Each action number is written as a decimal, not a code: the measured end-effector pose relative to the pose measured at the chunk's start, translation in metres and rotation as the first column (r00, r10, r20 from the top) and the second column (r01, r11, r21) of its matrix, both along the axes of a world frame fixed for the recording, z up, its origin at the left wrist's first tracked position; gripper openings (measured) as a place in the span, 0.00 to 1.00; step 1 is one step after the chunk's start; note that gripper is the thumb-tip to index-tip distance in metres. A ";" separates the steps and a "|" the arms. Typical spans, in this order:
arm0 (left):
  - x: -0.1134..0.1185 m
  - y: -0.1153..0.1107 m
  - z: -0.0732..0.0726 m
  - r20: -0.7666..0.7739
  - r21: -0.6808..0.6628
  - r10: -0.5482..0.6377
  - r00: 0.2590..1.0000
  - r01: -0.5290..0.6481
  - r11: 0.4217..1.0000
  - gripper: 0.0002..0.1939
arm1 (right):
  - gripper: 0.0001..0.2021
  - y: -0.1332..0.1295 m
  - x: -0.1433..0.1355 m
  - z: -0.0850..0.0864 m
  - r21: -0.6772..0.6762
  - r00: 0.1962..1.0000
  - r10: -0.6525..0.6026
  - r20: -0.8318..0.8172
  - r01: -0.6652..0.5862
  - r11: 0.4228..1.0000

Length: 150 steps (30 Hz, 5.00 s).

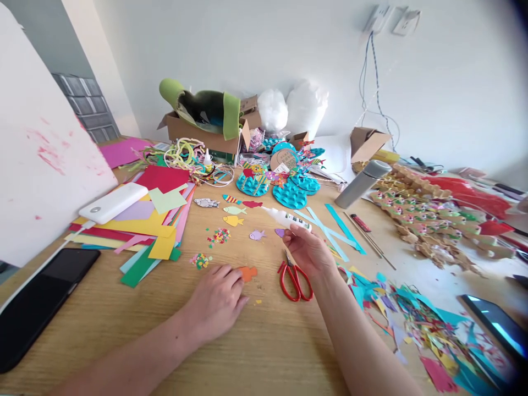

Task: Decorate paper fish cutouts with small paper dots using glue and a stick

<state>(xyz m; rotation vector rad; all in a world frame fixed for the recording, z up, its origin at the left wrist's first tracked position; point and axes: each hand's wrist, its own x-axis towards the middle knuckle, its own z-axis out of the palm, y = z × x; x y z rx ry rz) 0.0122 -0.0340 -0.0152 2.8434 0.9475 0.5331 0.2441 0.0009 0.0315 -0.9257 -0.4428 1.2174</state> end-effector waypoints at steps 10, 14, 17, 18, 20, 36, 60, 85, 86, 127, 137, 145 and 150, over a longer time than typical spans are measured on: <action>0.000 0.002 0.000 -0.031 0.054 -0.048 0.998 0.049 0.997 0.14 | 0.21 -0.003 -0.001 -0.014 0.011 0.984 -0.053 -0.171 0.055 0.998; 0.000 0.003 0.000 -0.017 0.047 -0.058 0.998 0.059 0.997 0.13 | 0.19 -0.004 -0.001 -0.014 0.059 0.988 0.005 -0.153 0.004 0.998; -0.001 0.005 0.002 0.029 0.035 -0.044 0.999 0.043 0.998 0.11 | 0.18 -0.005 -0.003 -0.014 0.079 0.993 0.050 -0.111 -0.042 0.996; -0.001 0.006 0.003 0.049 0.031 -0.033 0.998 0.031 0.999 0.10 | 0.18 -0.006 -0.004 -0.014 0.088 0.993 0.060 -0.098 -0.051 0.995; -0.002 0.008 0.003 0.080 0.024 -0.015 0.997 0.013 1.000 0.08 | 0.18 -0.007 -0.004 -0.013 0.103 0.995 0.068 -0.076 -0.060 0.993; 0.001 -0.005 0.000 0.039 0.035 -0.101 0.994 0.099 0.994 0.07 | 0.17 -0.010 -0.005 -0.016 0.123 0.997 0.076 -0.021 -0.073 0.990; 0.000 -0.001 0.004 0.017 0.034 -0.126 0.992 0.126 0.991 0.08 | 0.17 -0.009 -0.004 -0.017 0.096 0.997 0.081 -0.012 -0.079 0.992; -0.004 0.024 0.015 0.656 -0.753 0.427 0.623 0.578 0.313 0.18 | 0.19 -0.037 -0.064 -0.022 0.042 0.767 0.477 0.429 -0.544 0.838; -0.004 0.024 0.014 0.657 -0.745 0.473 0.587 0.602 0.289 0.17 | 0.18 -0.038 -0.066 -0.022 0.048 0.755 0.477 0.449 -0.554 0.831; -0.020 0.040 0.029 0.250 -0.914 0.664 0.704 0.399 -0.079 0.11 | 0.12 -0.020 -0.040 -0.044 -0.170 -0.207 0.066 0.976 -0.539 0.825; -0.020 0.039 0.031 0.288 -0.907 0.646 0.706 0.418 -0.052 0.10 | 0.09 -0.018 -0.043 -0.048 -0.186 -0.210 0.083 0.974 -0.539 0.822; -0.019 0.038 0.033 0.273 -0.912 0.657 0.703 0.406 -0.056 0.11 | 0.07 -0.018 -0.046 -0.041 -0.259 -0.322 0.094 0.942 -0.524 0.811; -0.019 0.040 0.032 0.259 -0.916 0.655 0.710 0.395 -0.066 0.12 | 0.07 -0.018 -0.052 -0.038 -0.290 -0.410 0.077 0.909 -0.488 0.823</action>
